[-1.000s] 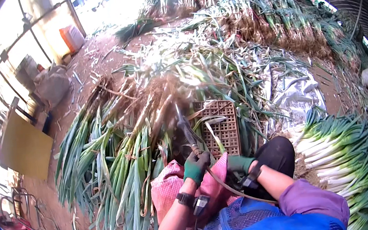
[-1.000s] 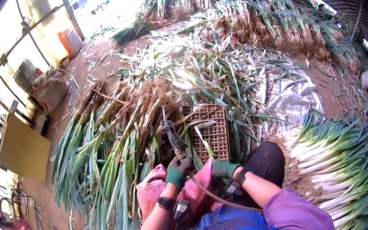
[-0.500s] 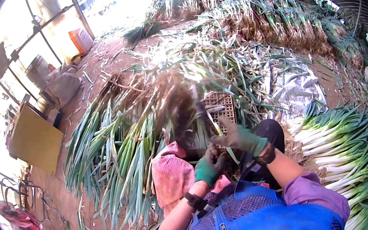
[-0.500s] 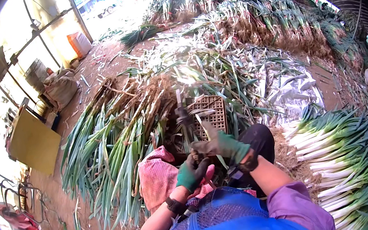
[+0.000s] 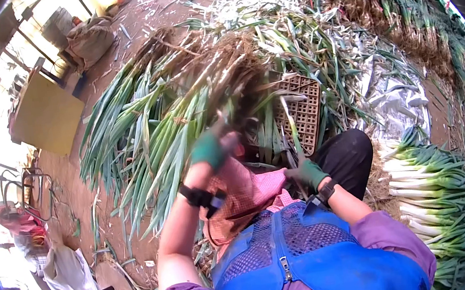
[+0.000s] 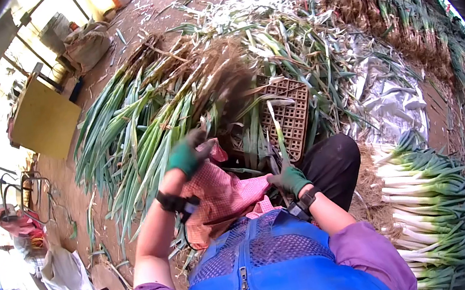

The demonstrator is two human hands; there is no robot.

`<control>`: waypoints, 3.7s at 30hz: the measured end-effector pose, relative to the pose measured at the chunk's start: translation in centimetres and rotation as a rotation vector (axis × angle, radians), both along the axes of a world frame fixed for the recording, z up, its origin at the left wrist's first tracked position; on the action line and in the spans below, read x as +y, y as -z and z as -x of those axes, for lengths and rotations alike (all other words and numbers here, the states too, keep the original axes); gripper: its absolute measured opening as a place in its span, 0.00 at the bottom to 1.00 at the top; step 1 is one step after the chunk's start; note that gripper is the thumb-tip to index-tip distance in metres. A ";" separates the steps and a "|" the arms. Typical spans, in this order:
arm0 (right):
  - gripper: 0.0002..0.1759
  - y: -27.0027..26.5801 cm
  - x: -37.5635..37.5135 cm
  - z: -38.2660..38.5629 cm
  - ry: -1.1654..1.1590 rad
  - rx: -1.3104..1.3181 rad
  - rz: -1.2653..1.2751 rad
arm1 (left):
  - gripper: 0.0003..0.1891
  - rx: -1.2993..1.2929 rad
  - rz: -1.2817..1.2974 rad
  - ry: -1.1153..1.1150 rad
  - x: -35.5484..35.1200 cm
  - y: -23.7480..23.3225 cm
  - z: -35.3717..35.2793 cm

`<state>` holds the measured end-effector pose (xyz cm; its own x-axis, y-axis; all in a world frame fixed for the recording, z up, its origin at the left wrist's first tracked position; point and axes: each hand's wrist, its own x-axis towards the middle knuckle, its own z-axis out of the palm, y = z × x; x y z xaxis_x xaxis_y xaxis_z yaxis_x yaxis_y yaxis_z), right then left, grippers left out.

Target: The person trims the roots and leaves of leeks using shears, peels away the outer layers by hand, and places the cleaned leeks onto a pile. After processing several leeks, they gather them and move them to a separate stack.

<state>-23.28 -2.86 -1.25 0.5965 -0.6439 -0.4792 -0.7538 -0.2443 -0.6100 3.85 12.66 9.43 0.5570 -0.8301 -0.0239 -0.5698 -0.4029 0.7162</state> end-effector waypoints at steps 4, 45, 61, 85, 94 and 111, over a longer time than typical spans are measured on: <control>0.57 2.9 -0.6 -1.2 -0.019 0.203 0.080 | 0.32 -0.239 -0.409 -0.287 -1.6 2.4 -10.5; 0.27 -4.1 -1.8 3.9 0.128 -0.289 -0.120 | 0.19 0.527 -0.538 0.269 -6.7 11.7 2.2; 0.25 -6.7 3.0 4.0 -0.237 -0.204 -0.075 | 0.18 0.893 -0.246 -0.037 -5.3 9.6 4.5; 0.30 -3.1 -1.2 0.5 -0.099 -0.175 -0.037 | 0.16 0.896 -0.289 0.015 -4.9 8.5 4.7; 0.33 -0.2 -5.5 -3.8 -0.062 -0.109 -0.099 | 0.16 0.934 -0.178 0.104 -3.3 8.2 4.4; 0.36 -1.0 -3.7 -2.3 -0.052 -0.107 -0.006 | 0.14 0.863 -0.084 0.360 -2.4 10.4 4.5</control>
<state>-21.00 -6.58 -0.21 0.6772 -0.6081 -0.4144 -0.6705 -0.2780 -0.6878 -0.67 10.29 -0.98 0.0285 -0.9259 -0.3766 0.0448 -0.3752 0.9258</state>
